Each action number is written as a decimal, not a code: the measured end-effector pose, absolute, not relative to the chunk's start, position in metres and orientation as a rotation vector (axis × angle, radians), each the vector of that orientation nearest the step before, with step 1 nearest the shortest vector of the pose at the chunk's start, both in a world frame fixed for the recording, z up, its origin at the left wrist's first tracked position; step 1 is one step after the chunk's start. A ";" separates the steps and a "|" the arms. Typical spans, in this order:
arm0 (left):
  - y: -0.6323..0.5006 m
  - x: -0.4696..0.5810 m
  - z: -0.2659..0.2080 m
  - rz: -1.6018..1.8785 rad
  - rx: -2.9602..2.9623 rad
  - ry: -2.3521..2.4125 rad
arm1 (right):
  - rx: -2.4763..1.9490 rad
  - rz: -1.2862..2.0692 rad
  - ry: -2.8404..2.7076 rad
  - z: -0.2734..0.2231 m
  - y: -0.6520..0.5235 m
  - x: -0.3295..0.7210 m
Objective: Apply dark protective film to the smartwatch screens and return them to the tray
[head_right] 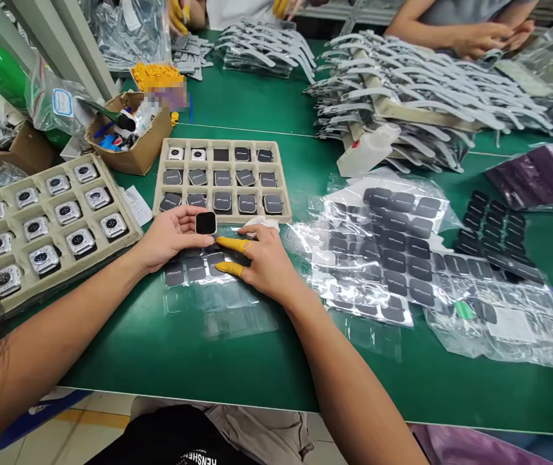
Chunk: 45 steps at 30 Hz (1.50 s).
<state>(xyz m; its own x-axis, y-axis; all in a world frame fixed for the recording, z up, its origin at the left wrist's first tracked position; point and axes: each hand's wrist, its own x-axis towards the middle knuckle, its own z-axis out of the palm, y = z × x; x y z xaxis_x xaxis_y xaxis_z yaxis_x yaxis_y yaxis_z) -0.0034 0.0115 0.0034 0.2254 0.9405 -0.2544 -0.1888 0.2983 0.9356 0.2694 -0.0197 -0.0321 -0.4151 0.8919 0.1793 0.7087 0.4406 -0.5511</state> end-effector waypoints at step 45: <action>-0.017 0.008 -0.009 0.769 1.680 1.074 | -1.494 1.417 -1.009 0.003 -0.033 0.231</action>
